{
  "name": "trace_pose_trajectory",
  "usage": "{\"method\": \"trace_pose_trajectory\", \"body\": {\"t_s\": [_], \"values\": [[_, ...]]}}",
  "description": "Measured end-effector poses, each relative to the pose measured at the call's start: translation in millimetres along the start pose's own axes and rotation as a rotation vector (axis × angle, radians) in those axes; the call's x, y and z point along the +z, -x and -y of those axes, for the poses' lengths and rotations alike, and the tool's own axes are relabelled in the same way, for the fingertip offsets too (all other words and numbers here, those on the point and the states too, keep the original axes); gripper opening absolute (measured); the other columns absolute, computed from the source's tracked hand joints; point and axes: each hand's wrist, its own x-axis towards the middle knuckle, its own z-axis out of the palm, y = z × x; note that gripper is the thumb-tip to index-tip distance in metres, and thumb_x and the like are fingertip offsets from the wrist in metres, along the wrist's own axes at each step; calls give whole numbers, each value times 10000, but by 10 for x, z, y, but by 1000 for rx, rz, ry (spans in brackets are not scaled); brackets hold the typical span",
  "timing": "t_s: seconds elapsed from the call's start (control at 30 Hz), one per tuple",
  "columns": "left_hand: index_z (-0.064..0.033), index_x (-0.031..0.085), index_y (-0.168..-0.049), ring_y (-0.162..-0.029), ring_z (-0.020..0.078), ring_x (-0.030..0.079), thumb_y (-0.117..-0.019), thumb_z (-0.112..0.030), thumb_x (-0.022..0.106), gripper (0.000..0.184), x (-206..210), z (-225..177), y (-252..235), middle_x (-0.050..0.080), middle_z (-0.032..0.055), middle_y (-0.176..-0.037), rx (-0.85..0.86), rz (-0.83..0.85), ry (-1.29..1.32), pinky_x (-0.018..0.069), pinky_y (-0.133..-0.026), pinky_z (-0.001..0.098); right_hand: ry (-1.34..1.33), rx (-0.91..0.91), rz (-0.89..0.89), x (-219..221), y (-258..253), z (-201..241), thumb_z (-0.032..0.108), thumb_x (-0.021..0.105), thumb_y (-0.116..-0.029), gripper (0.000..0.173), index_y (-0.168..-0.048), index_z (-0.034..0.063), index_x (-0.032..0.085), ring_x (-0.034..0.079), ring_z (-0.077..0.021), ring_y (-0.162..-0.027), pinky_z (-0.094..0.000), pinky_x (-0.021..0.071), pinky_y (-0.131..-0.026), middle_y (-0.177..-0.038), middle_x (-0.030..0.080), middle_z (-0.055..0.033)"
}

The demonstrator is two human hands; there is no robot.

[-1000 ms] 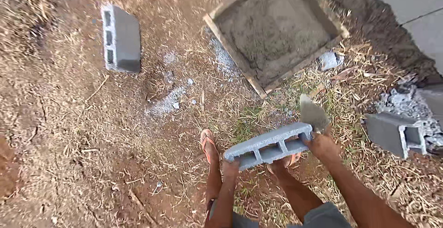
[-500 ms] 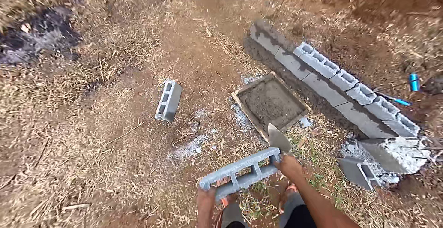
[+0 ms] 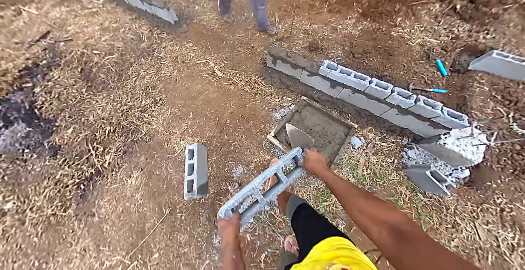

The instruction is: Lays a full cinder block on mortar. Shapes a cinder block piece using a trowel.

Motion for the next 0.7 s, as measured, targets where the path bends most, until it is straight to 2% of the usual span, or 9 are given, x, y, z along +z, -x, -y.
{"method": "trace_pose_trajectory", "body": {"t_s": [0.13, 0.3, 0.4, 0.5, 0.7], "values": [[53, 499, -1396, -1092, 370, 643, -821, 37, 751, 628, 288, -672, -693, 629, 278, -1246, 61, 29, -14, 543, -919, 551, -71, 59, 37, -312, -697, 381, 441, 731, -899, 566, -1294, 43, 657, 599, -440, -1250, -631, 527, -968, -1466, 507, -269], [59, 515, -1392, -1143, 409, 623, -834, -44, 771, 624, 526, -1569, -1595, 621, 297, -1262, 70, 115, -320, 507, -964, 599, -151, 174, 117, -570, -1272, 654, 459, 711, -912, 582, -1319, 49, 643, 583, -438, -1276, -627, 521, -984, -1467, 506, -273], [61, 528, -1372, -1140, 415, 625, -847, -88, 772, 598, 706, -2180, -2032, 630, 296, -1237, 101, 191, -454, 510, -959, 606, -227, 246, 127, -756, -1460, 764, 464, 714, -914, 591, -1323, 43, 639, 581, -432, -1281, -616, 522, -989, -1466, 510, -269], [62, 511, -1397, -1184, 425, 608, -872, -131, 757, 612, 932, -2812, -2410, 618, 304, -1268, 153, 269, -552, 489, -994, 614, -304, 315, 112, -940, -1634, 888, 475, 721, -908, 598, -1312, 41, 645, 579, -428, -1286, -618, 522, -987, -1461, 514, -273], [30, 489, -1440, -1204, 415, 613, -888, -166, 746, 640, 1497, -3799, -3151, 623, 287, -1290, 274, 427, -695, 486, -1013, 616, -433, 474, 43, -1212, -1957, 1133, 478, 734, -894, 603, -1290, 30, 654, 571, -421, -1297, -633, 502, -1002, -1423, 551, -269]]}}
